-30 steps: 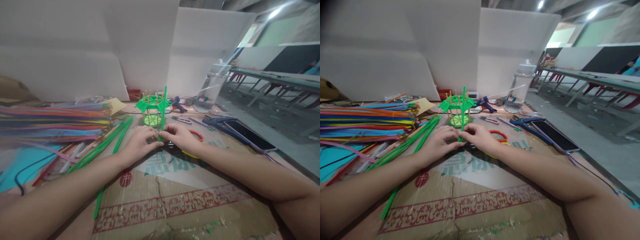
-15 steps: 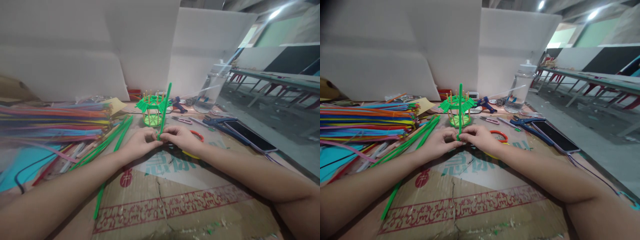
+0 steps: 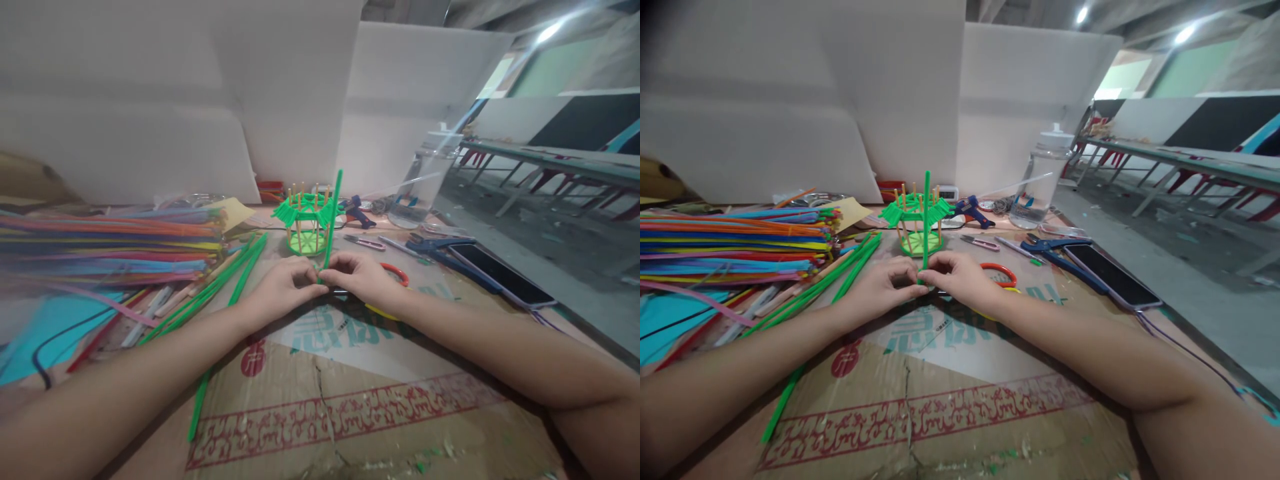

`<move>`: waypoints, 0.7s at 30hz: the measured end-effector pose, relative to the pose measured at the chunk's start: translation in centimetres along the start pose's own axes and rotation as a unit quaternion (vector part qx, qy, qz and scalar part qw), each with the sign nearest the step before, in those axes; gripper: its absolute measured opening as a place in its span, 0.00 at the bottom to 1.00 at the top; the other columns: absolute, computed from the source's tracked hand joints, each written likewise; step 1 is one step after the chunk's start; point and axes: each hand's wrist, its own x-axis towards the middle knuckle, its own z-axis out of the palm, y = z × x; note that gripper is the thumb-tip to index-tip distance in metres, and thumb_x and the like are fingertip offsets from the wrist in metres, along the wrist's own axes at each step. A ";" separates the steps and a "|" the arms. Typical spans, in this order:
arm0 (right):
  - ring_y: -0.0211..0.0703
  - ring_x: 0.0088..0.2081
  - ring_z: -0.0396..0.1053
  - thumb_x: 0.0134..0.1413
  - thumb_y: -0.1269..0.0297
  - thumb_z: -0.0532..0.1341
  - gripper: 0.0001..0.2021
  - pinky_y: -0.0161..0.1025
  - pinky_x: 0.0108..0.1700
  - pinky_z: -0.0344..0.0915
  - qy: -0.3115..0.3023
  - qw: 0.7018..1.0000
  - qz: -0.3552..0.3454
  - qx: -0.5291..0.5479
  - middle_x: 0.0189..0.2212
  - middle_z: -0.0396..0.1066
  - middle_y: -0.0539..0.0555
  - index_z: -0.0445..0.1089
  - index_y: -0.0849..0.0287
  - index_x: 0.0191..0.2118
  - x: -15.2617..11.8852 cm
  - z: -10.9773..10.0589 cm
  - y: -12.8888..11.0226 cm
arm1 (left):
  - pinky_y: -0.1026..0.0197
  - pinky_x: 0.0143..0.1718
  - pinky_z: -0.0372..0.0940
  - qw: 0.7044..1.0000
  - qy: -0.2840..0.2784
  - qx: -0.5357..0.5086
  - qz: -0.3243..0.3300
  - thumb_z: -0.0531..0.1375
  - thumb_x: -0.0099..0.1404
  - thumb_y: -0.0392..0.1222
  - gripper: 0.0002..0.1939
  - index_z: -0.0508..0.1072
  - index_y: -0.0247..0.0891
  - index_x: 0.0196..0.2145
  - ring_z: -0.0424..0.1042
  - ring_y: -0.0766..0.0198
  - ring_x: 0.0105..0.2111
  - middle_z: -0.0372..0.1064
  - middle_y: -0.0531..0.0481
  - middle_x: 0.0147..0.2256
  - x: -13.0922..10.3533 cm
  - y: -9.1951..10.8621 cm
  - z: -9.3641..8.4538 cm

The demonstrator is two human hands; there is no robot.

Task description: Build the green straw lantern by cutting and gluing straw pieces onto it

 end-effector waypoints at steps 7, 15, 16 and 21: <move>0.36 0.26 0.62 0.51 0.54 0.64 0.13 0.35 0.29 0.58 0.007 0.999 0.020 0.034 0.23 0.66 0.47 0.68 0.59 0.26 0.3 -0.2 0.3 | 0.58 0.42 0.63 0.999 -0.009 0.000 0.041 0.62 0.64 0.44 0.08 0.75 0.38 0.31 0.70 0.60 0.37 0.72 0.50 0.32 -0.1 0.1 0.1; 0.37 0.26 0.63 0.49 0.54 0.64 0.13 0.36 0.31 0.61 0.004 0.999 0.042 0.034 0.23 0.67 0.49 0.68 0.60 0.27 0.5 -0.1 0.5 | 0.60 0.37 0.62 0.997 -0.031 -0.035 0.058 0.53 0.70 0.43 0.18 0.73 0.37 0.25 0.69 0.63 0.33 0.70 0.50 0.29 0.1 -0.1 -0.1; 0.37 0.26 0.63 0.49 0.55 0.64 0.13 0.36 0.31 0.61 0.002 0.998 0.044 0.038 0.23 0.67 0.48 0.68 0.60 0.27 0.5 -0.1 0.4 | 0.61 0.37 0.61 0.997 -0.032 -0.035 0.059 0.53 0.70 0.42 0.17 0.73 0.36 0.25 0.69 0.63 0.33 0.69 0.50 0.28 0.1 -0.1 -0.1; 0.35 0.26 0.62 0.48 0.54 0.65 0.13 0.34 0.30 0.59 -0.018 0.995 0.055 0.078 0.22 0.67 0.47 0.70 0.60 0.26 0.6 -0.2 0.2 | 0.61 0.38 0.61 0.997 -0.043 -0.039 0.045 0.54 0.70 0.42 0.17 0.74 0.35 0.26 0.69 0.64 0.33 0.69 0.50 0.29 0.3 -0.4 -0.1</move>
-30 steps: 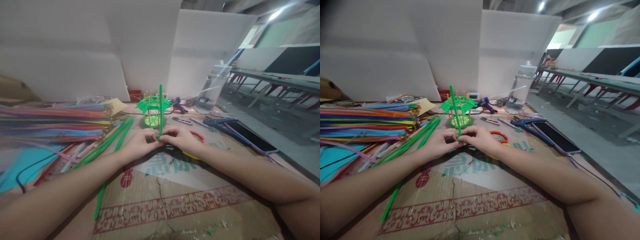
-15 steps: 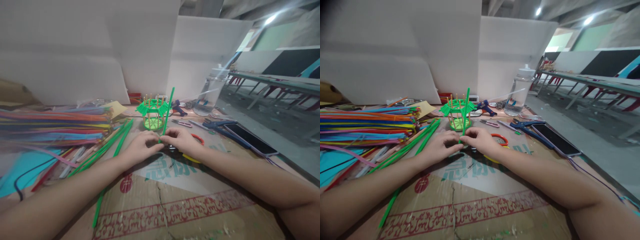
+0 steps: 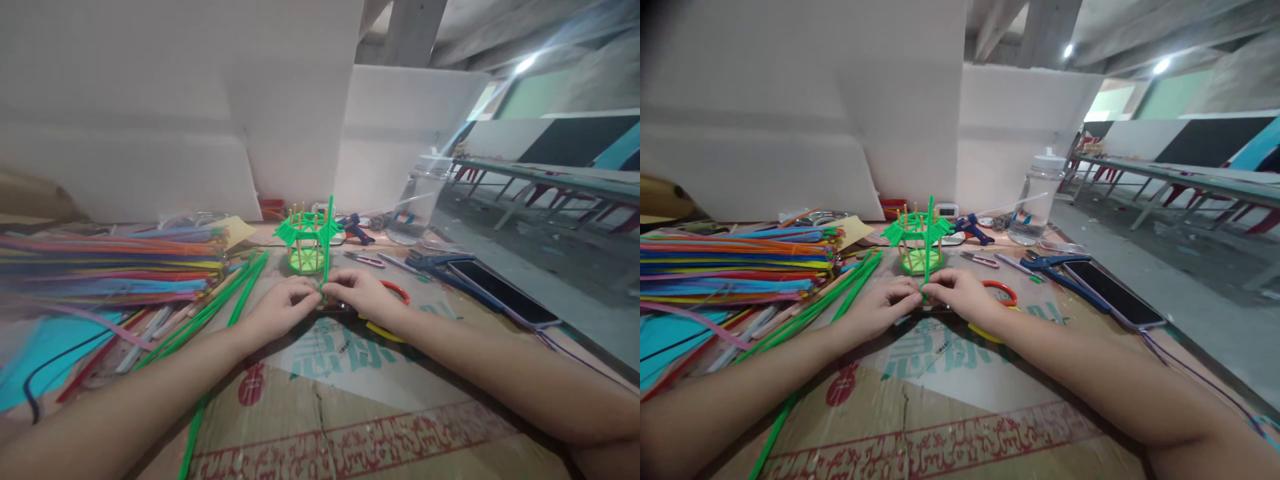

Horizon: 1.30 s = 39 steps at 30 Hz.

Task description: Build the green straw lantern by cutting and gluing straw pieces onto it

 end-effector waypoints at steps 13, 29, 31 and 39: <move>0.35 0.28 0.67 0.48 0.60 0.66 0.09 0.35 0.33 0.63 0.011 1.000 0.002 0.023 0.26 0.71 0.48 0.73 0.60 0.31 0.2 -0.1 0.5 | 0.61 0.38 0.60 1.000 -0.016 -0.025 -0.009 0.53 0.70 0.43 0.16 0.74 0.35 0.28 0.68 0.63 0.33 0.68 0.51 0.28 0.0 -0.2 0.1; 0.36 0.27 0.64 0.49 0.55 0.66 0.12 0.36 0.31 0.60 0.013 1.000 -0.007 0.011 0.25 0.68 0.48 0.71 0.60 0.30 0.3 -0.1 0.8 | 0.61 0.40 0.62 0.998 0.015 -0.028 -0.056 0.57 0.68 0.45 0.14 0.77 0.36 0.31 0.70 0.62 0.35 0.72 0.50 0.31 0.0 -0.2 -0.1; 0.35 0.27 0.64 0.49 0.55 0.66 0.12 0.35 0.31 0.59 0.010 1.000 -0.010 0.008 0.24 0.68 0.47 0.71 0.60 0.29 0.3 -0.1 0.8 | 0.61 0.40 0.62 0.998 0.014 -0.030 -0.056 0.59 0.67 0.44 0.12 0.78 0.37 0.31 0.70 0.63 0.35 0.72 0.51 0.31 -0.1 -0.3 0.0; 0.35 0.27 0.67 0.48 0.56 0.67 0.13 0.36 0.33 0.65 -0.006 0.996 -0.018 0.088 0.25 0.70 0.47 0.68 0.60 0.32 0.4 -0.1 0.9 | 0.60 0.40 0.62 0.999 0.017 -0.006 -0.042 0.59 0.66 0.42 0.10 0.78 0.38 0.31 0.70 0.63 0.36 0.73 0.51 0.30 0.0 -0.2 0.1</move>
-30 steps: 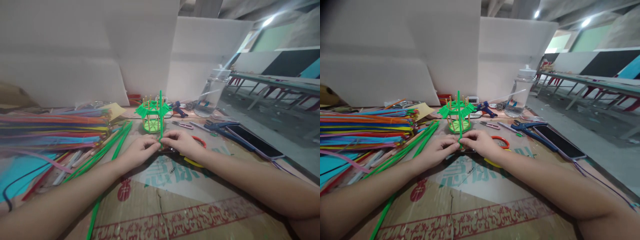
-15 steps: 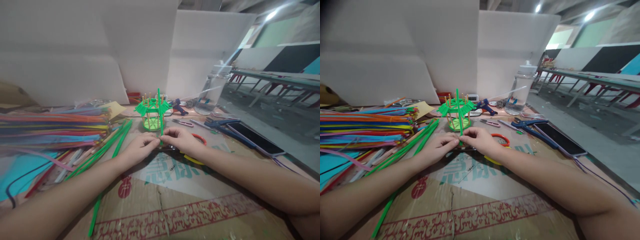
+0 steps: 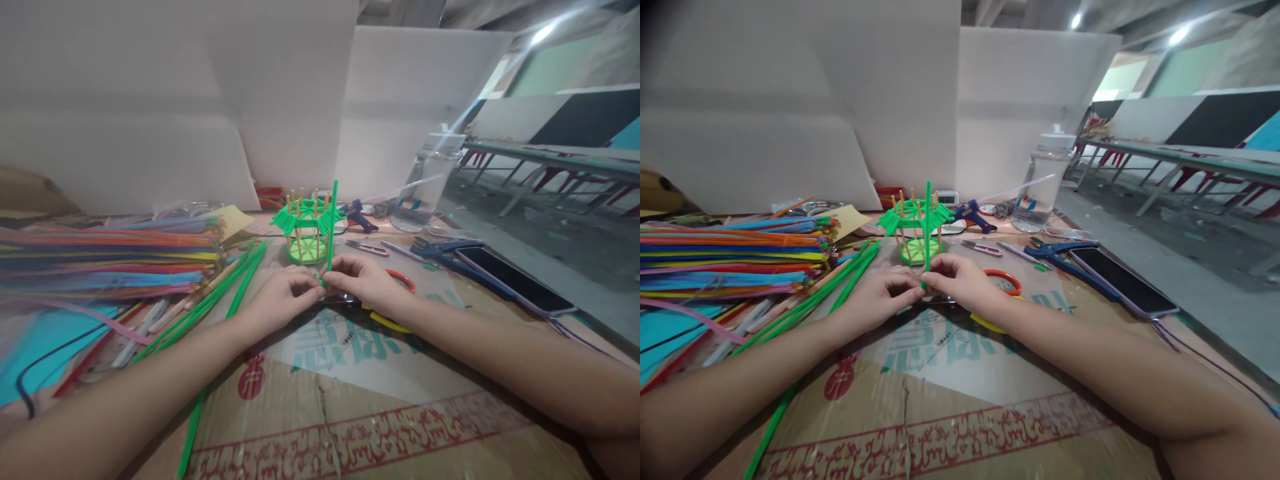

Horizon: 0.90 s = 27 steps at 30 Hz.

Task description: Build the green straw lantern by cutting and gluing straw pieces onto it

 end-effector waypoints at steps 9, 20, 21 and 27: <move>0.35 0.26 0.67 0.50 0.54 0.67 0.14 0.35 0.31 0.65 0.018 1.000 -0.007 -0.012 0.24 0.70 0.47 0.67 0.59 0.30 -0.1 0.1 -0.4 | 0.59 0.40 0.62 1.000 -0.019 0.003 0.014 0.56 0.67 0.41 0.14 0.75 0.37 0.26 0.70 0.62 0.35 0.73 0.50 0.29 0.1 0.2 -0.1; 0.35 0.25 0.66 0.49 0.58 0.66 0.10 0.35 0.30 0.65 0.031 0.999 -0.018 -0.038 0.24 0.69 0.47 0.69 0.58 0.29 -0.1 0.3 -0.7 | 0.59 0.42 0.63 0.999 -0.028 -0.004 0.017 0.55 0.67 0.41 0.15 0.74 0.36 0.25 0.71 0.61 0.36 0.74 0.49 0.31 0.1 0.3 -0.3; 0.35 0.25 0.66 0.49 0.58 0.66 0.10 0.35 0.30 0.65 0.031 0.998 -0.019 -0.043 0.24 0.69 0.47 0.69 0.58 0.29 -0.1 0.3 -0.6 | 0.59 0.42 0.63 0.999 -0.030 -0.004 0.014 0.56 0.67 0.42 0.14 0.75 0.37 0.26 0.70 0.61 0.36 0.73 0.49 0.31 0.1 0.3 -0.3; 0.35 0.26 0.66 0.49 0.56 0.66 0.12 0.35 0.32 0.64 0.008 0.999 0.000 -0.048 0.24 0.70 0.48 0.70 0.60 0.31 -0.1 0.2 -0.4 | 0.60 0.41 0.62 1.000 -0.021 0.009 0.013 0.58 0.66 0.41 0.11 0.78 0.38 0.30 0.71 0.61 0.36 0.75 0.50 0.30 0.0 0.2 0.0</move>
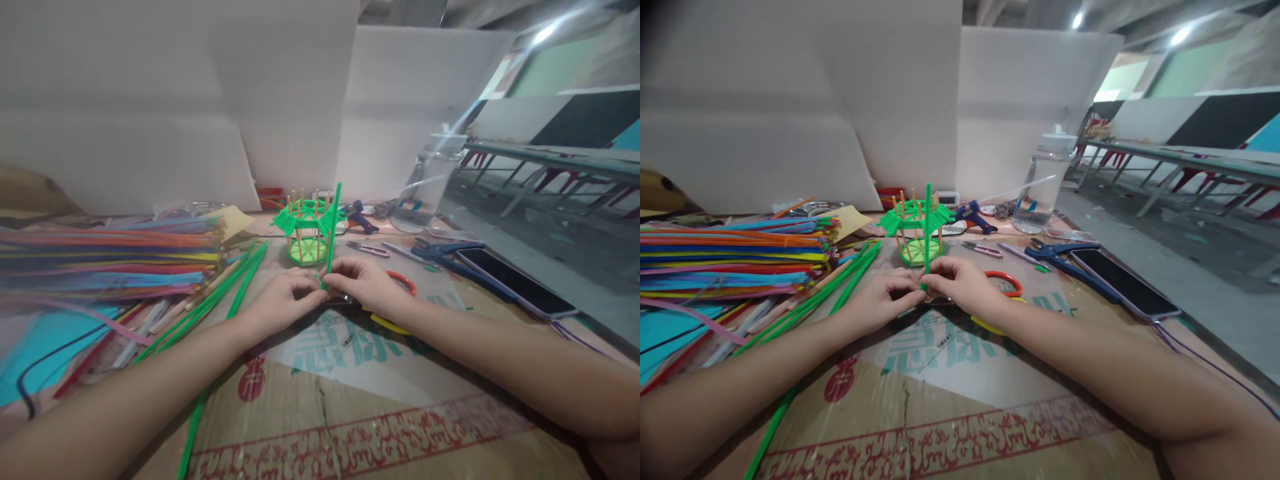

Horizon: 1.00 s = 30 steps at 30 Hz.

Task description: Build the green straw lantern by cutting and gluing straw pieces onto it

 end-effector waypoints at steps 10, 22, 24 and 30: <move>0.37 0.28 0.65 0.51 0.57 0.64 0.11 0.36 0.32 0.61 0.006 0.998 0.013 -0.062 0.25 0.70 0.49 0.74 0.60 0.29 -0.3 -0.3 -0.2 | 0.61 0.39 0.61 1.000 0.021 0.012 0.001 0.58 0.67 0.41 0.12 0.79 0.38 0.30 0.70 0.63 0.34 0.74 0.51 0.29 0.0 0.1 -0.1; 0.37 0.28 0.67 0.49 0.56 0.66 0.11 0.36 0.33 0.63 -0.001 0.999 0.015 -0.049 0.25 0.71 0.49 0.71 0.59 0.29 -0.2 -0.2 0.3 | 0.60 0.40 0.62 1.000 0.008 0.007 0.009 0.57 0.68 0.44 0.13 0.78 0.38 0.30 0.70 0.63 0.35 0.73 0.51 0.30 0.0 -0.2 0.0; 0.37 0.27 0.66 0.50 0.55 0.66 0.12 0.36 0.31 0.61 0.000 0.998 0.015 -0.060 0.24 0.70 0.49 0.70 0.59 0.28 -0.2 -0.3 0.2 | 0.60 0.40 0.62 1.000 0.002 0.007 0.012 0.56 0.68 0.44 0.14 0.77 0.38 0.29 0.70 0.62 0.35 0.72 0.50 0.29 0.0 -0.1 0.0; 0.37 0.27 0.65 0.50 0.52 0.65 0.14 0.36 0.31 0.61 -0.002 0.998 0.019 -0.060 0.25 0.69 0.49 0.70 0.59 0.29 -0.2 -0.4 -0.1 | 0.60 0.44 0.63 0.999 -0.008 -0.032 0.005 0.52 0.66 0.39 0.13 0.73 0.37 0.27 0.70 0.61 0.38 0.73 0.48 0.34 0.1 0.2 -0.6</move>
